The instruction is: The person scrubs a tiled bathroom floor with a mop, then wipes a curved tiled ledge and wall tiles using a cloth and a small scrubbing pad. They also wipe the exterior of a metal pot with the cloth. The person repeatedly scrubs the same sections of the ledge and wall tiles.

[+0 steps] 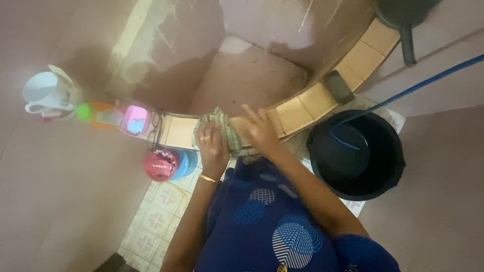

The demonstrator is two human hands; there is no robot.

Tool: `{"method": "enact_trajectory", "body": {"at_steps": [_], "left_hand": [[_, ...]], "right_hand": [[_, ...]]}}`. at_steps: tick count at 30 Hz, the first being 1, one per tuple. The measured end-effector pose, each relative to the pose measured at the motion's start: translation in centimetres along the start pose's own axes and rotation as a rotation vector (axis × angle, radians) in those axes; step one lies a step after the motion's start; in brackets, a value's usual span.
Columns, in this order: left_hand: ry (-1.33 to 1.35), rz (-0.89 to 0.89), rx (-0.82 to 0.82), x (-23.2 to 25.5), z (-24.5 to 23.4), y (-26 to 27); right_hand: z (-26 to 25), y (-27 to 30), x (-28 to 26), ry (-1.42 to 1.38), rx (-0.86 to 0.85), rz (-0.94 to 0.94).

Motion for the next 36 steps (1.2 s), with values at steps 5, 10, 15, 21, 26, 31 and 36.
{"method": "enact_trajectory", "body": {"at_steps": [5, 10, 15, 21, 26, 31, 36], "left_hand": [[0.023, -0.111, 0.035, -1.9, -1.1, 0.7], [-0.036, -0.219, 0.033, -4.5, -0.6, 1.1], [0.012, -0.243, -0.058, -6.5, 2.1, 1.3], [0.179, -0.319, -0.081, -7.5, 3.7, 0.5], [0.405, -0.616, -0.279, -5.9, 5.6, -1.6], [1.078, -0.327, -0.392, 2.3, 6.4, -5.0], [1.269, -0.353, -0.566, 10.0, 11.1, -7.7]], "right_hand": [[3.6, -4.6, -5.2, -0.041, -0.185, -0.09], [4.4, -5.6, -5.9, -0.018, -0.25, -0.135], [4.4, -4.9, -5.4, -0.019, -0.271, -0.133], [3.1, -4.4, -5.7, -0.091, -0.235, -0.079], [1.4, -4.1, -4.3, -0.118, -0.094, -0.03], [-2.3, -1.6, 0.2, -0.454, -0.046, 0.339], [-9.9, 1.0, 4.3, -0.48, 0.193, 0.335]]}}
Point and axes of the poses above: each hand's wrist, its own y-axis away from the middle knuckle, its own z-axis out of the palm, x = y × z, the point moved 6 cm from there along -y, towards the middle knuckle, and after that the axes turned 15 degrees about -z, right-handed, at the moved point
